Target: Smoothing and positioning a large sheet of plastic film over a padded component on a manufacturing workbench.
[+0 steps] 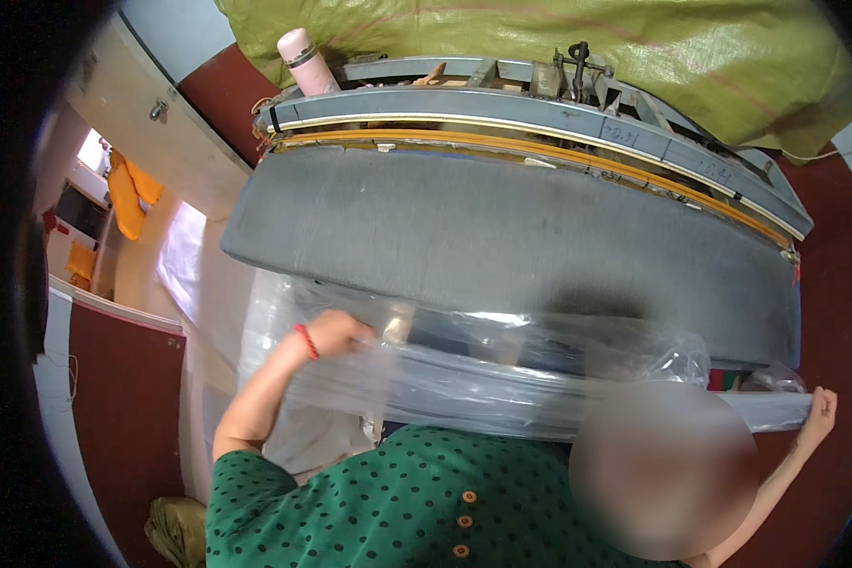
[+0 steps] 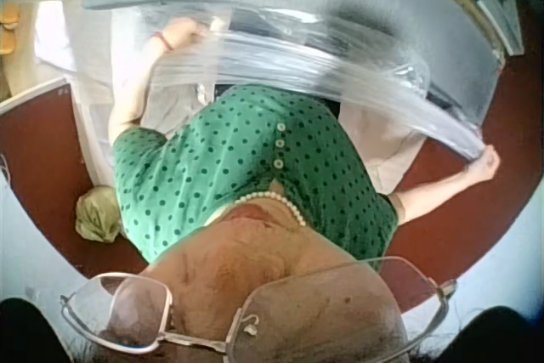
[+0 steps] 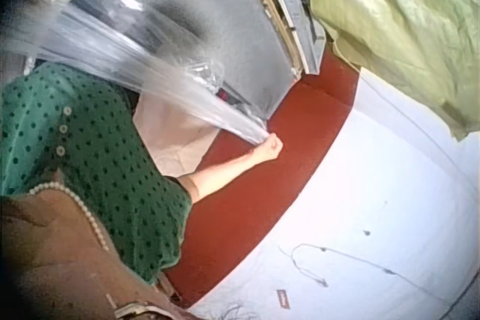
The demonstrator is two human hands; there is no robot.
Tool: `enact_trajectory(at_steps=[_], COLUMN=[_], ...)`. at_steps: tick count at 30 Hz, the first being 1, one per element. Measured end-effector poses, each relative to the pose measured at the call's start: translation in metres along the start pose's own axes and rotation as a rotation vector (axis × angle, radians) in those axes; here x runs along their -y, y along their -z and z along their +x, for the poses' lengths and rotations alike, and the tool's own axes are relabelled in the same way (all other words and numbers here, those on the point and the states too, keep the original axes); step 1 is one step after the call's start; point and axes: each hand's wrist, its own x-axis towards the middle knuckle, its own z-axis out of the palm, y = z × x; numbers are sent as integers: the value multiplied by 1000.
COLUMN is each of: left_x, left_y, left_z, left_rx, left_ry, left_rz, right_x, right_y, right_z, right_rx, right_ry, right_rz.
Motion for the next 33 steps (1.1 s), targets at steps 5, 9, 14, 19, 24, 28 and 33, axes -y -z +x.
enact_trajectory(at_steps=[5,9,14,19,24,28,33], left_x=[190,172,150,206,160,177,230], left_y=[109,252,193,103,134,101,108], left_z=[-120,-138,-28,12,36,79,90], left_rx=[-239,-1314,-1267,-924,-601,-738,-711], left_ry=[270,658,400,595,621,569,775], left_rz=[67,442,267,308,70,13,33], right_x=[0,10,48,69,97,116,146], right_y=[-61,-147,-212,-214,-200,-168,-146], right_z=[10,1,-19,-26,-30,2,81], right_rx=[-4,206,286,554,649,836,310], right_ry=[-139,-32,-22,-83,-135,-61,294], right_rz=[98,-47,93,87,198,51,-302])
